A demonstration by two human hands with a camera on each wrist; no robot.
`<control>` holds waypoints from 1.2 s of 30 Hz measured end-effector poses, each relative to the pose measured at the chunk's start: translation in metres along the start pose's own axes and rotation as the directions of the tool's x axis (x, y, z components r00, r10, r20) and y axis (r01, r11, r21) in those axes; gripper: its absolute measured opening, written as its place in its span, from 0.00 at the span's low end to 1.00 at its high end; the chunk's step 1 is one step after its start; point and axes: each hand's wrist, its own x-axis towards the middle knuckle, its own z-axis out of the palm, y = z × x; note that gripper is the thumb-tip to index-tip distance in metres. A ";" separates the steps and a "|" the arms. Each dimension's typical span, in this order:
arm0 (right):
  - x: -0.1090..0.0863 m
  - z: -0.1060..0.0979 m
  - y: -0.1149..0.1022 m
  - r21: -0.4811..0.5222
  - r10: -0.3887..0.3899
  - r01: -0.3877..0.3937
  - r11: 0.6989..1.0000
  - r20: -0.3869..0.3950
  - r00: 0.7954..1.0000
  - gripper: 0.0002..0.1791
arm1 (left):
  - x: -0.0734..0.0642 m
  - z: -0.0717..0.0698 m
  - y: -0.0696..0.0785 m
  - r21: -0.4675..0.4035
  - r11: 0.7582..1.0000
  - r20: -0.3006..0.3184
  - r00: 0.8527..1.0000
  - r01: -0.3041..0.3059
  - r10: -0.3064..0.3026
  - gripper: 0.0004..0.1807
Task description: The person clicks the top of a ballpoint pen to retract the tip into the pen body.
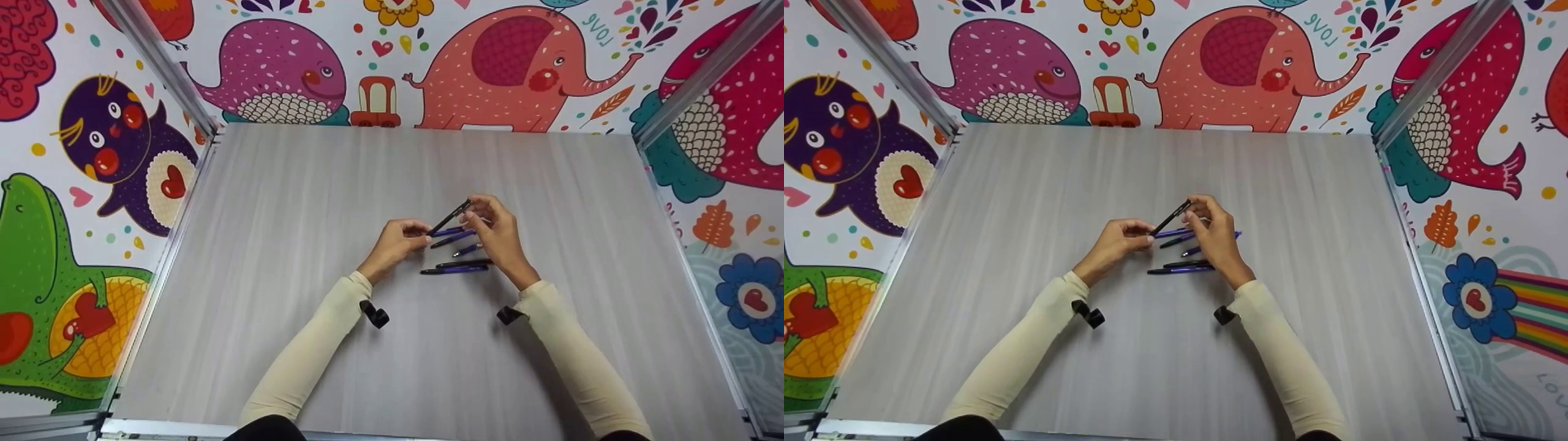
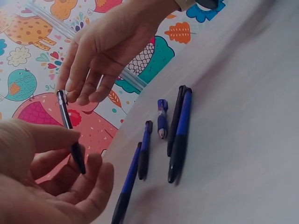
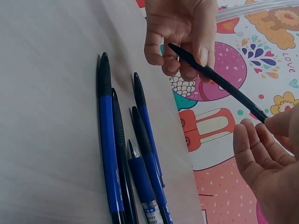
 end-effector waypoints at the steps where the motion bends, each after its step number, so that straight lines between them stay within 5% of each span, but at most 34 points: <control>1: 0.000 -0.001 0.001 0.000 0.004 -0.004 1.000 -0.005 1.000 0.14 | 0.000 -0.001 0.000 0.018 1.000 -0.007 1.000 -0.002 0.002 0.11; 12: 0.003 -0.005 0.010 0.018 0.113 -0.112 0.994 -0.042 0.993 0.10 | 0.003 -0.006 0.002 0.224 0.973 -0.051 0.997 -0.052 0.065 0.09; 18: 0.005 -0.006 0.019 -0.028 0.157 -0.158 0.987 -0.035 0.987 0.11 | 0.007 -0.006 -0.004 0.376 0.919 -0.063 0.986 -0.117 0.151 0.09; 28: 0.008 -0.002 0.006 -0.126 0.213 -0.211 0.969 0.010 0.977 0.10 | 0.018 -0.012 -0.015 0.486 0.844 -0.072 0.952 -0.227 0.298 0.08; 36: 0.010 -0.007 0.052 -0.203 0.196 -0.185 0.961 0.031 0.980 0.06 | 0.029 -0.014 -0.024 0.562 0.788 -0.054 0.940 -0.250 0.336 0.08</control>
